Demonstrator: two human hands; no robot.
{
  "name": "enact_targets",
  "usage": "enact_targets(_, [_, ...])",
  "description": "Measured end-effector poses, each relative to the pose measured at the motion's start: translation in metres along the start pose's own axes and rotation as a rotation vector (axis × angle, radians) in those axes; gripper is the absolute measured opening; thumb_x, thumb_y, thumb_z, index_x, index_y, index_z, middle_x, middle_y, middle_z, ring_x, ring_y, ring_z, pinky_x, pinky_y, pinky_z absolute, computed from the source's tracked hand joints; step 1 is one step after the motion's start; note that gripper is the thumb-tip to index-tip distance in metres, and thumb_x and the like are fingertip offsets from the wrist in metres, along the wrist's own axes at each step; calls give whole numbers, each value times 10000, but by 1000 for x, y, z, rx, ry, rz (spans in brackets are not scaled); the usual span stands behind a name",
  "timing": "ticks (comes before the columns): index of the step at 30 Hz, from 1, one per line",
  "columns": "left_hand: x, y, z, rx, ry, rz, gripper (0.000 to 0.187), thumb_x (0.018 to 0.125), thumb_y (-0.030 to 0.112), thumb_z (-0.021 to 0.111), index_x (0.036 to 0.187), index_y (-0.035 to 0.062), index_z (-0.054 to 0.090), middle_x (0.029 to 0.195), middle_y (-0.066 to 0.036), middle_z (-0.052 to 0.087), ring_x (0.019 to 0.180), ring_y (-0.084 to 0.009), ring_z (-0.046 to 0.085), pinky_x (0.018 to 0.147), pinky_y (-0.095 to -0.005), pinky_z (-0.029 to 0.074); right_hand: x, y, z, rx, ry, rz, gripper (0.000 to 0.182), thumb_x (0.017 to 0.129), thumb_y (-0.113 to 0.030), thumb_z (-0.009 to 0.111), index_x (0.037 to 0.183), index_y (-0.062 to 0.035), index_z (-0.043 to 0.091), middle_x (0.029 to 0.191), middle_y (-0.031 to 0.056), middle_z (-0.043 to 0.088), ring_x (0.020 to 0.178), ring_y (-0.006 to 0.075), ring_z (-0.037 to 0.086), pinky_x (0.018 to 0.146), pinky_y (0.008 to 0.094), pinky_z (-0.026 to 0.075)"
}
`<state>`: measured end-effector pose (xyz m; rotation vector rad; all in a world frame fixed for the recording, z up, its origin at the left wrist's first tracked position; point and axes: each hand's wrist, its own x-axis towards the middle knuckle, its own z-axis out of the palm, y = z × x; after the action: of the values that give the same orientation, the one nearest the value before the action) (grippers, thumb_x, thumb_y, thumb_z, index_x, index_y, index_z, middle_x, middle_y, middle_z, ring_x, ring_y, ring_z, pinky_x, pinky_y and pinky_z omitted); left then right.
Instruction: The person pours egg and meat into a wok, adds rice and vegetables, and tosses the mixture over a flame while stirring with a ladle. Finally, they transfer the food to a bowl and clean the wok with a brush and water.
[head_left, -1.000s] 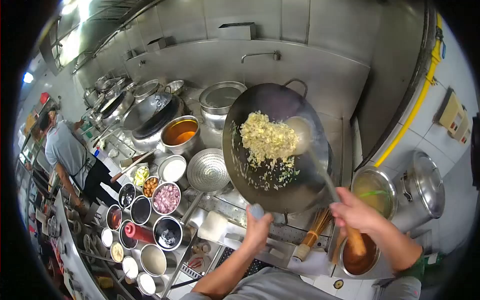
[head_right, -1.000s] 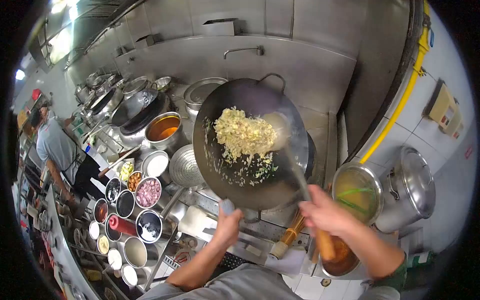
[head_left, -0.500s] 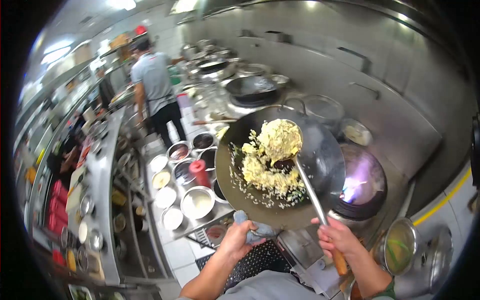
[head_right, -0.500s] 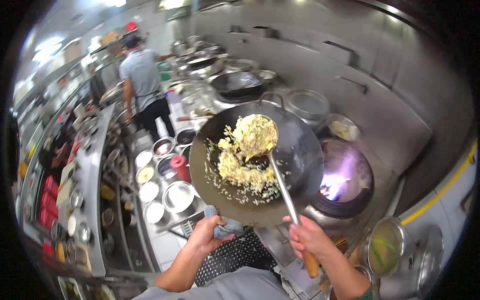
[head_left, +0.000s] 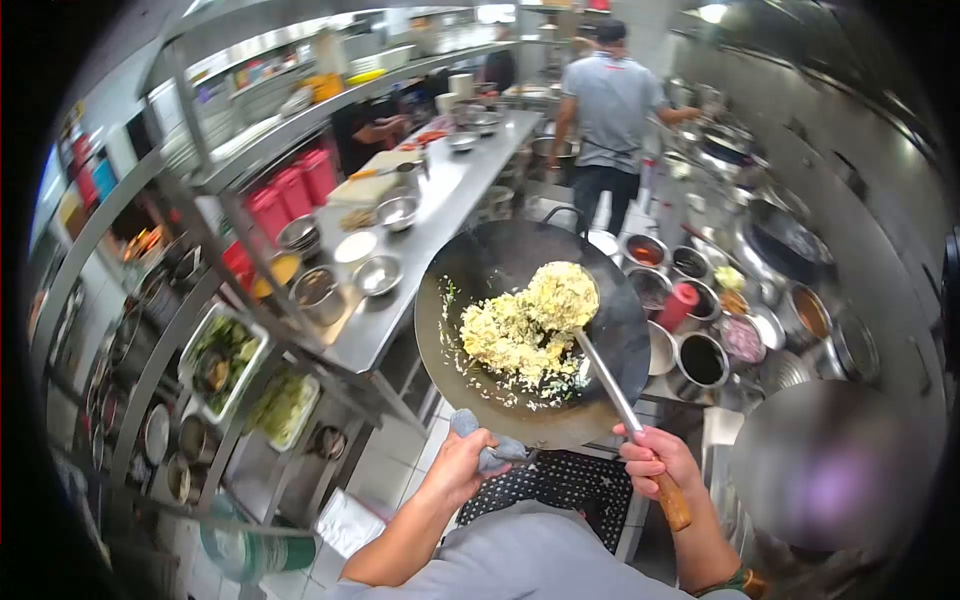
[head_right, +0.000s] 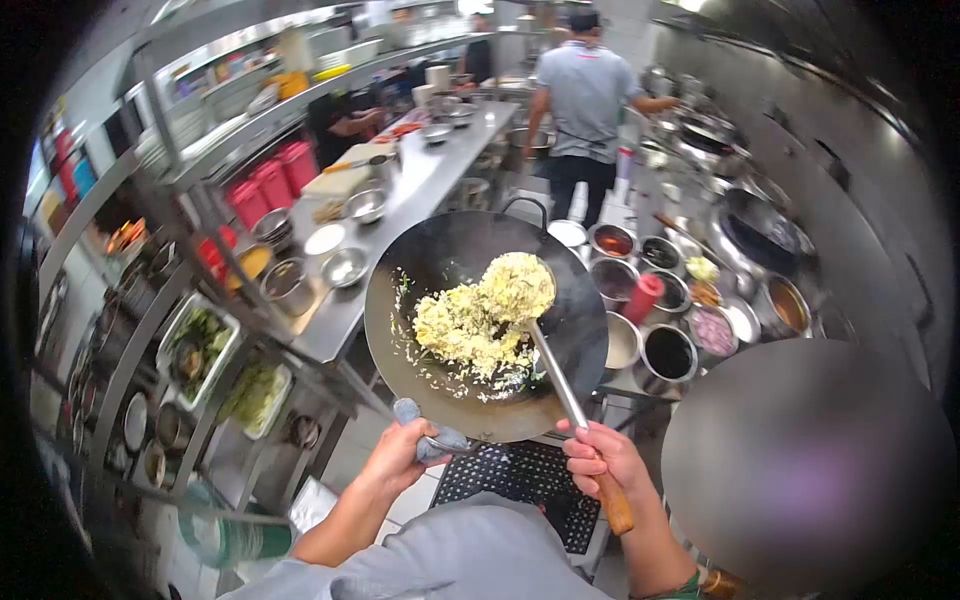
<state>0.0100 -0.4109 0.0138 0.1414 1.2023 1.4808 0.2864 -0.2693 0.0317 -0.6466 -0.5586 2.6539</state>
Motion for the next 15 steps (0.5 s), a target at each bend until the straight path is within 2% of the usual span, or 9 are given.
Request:
enact_targets(4, [0,1,-47,-84,162,57,383,822,59,570,1184,13,454,1092,-143,591,916,-258,656,687,-388,600,68,7,13,10,-99,206,308,1031,-175,418,1260,11,508,728,-37,410,493,16,412,386,254,449])
enact_targets(7, [10,-9,-66,-167,217,61,414,834,57,539,1230,123,436,1130,-90,588,993,-237,635,701,-394,579,111,-5,23,-39,-118,328,288,1027,-173,433,1237,1,523,724,-40,415,497,15,411,388,243,433])
enact_targets(10, [18,-14,-76,-301,305,69,398,838,56,534,1220,109,434,1138,-92,587,995,-244,637,711,-407,576,158,-25,51,-113,-138,430,236,1014,-174,474,1186,-29,548,705,-47,429,496,16,416,384,238,416])
enact_targets(13, [28,-19,-72,-443,398,122,327,815,55,578,1123,38,469,1109,-153,574,952,-305,634,741,-474,570,214,-56,72,-152,-196,543,230,1004,-185,489,1169,-35,549,694,-51,433,493,17,413,382,242,413])
enact_targets(15, [38,-26,-67,-500,450,153,324,815,56,580,1124,45,486,1107,-140,581,967,-311,629,778,-487,550,255,-74,88,-229,-227,560,219,995,-205,497,1147,-54,540,691,-57,440,485,25,413,378,241,404])
